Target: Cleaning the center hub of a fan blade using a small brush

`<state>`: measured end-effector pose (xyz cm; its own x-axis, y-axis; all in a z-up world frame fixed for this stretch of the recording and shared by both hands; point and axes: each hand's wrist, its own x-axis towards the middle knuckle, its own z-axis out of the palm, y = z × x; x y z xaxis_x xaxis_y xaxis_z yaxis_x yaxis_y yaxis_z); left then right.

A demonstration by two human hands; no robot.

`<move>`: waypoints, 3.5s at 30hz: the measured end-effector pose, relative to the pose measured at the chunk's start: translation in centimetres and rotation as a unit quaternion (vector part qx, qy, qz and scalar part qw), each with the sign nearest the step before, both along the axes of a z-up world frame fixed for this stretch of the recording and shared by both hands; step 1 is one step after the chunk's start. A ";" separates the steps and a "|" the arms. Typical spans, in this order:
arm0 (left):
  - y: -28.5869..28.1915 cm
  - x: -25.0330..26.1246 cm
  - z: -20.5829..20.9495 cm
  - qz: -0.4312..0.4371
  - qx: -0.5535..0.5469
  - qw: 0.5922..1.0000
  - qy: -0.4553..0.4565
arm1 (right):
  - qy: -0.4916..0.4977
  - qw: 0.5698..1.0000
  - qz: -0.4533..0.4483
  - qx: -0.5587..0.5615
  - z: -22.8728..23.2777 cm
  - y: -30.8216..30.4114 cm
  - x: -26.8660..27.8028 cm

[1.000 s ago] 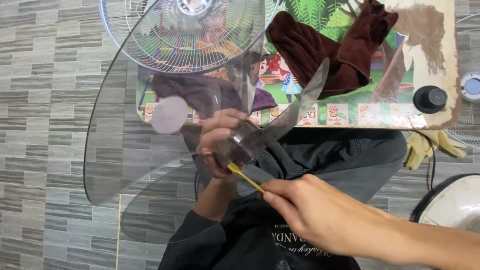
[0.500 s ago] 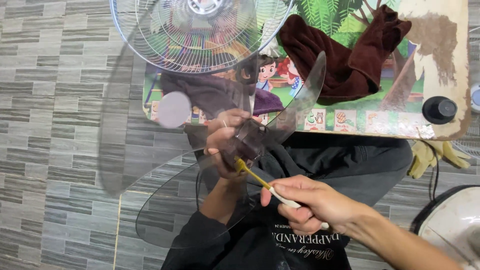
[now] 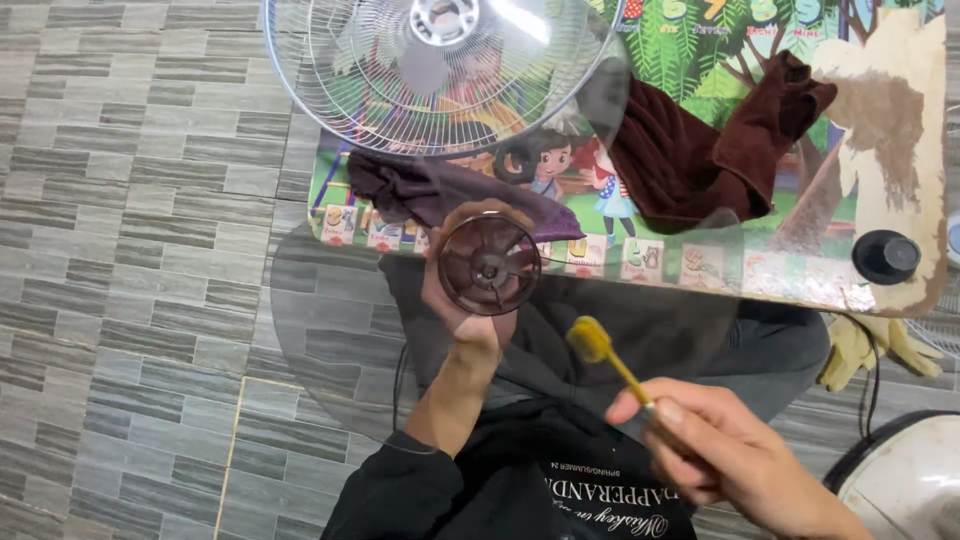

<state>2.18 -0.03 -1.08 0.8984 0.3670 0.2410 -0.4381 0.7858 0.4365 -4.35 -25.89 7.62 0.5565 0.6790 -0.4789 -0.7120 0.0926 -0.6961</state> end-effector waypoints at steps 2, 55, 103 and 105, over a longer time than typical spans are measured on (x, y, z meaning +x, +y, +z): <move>0.1 -0.3 1.1 -0.070 -0.030 0.997 0.030 | -0.104 0.989 -0.020 -0.100 0.3 -0.6 -0.2; -1.2 -1.8 2.2 -0.201 0.190 0.953 0.124 | -0.586 0.437 0.280 -0.623 10.2 7.5 5.4; -12.0 9.4 -14.0 -0.347 -0.121 0.918 0.151 | -0.362 0.676 0.036 -0.640 -9.3 -9.0 14.1; -13.1 9.4 -13.8 -0.320 -0.139 0.917 0.195 | -0.362 0.677 0.022 -0.640 -9.6 -9.6 13.8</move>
<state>11.60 -13.11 -14.91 0.9490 -0.2670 -0.1674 0.2985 0.9320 0.2056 9.48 -35.53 -1.96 0.9530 -0.0103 -0.3028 -0.1227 -0.9268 -0.3549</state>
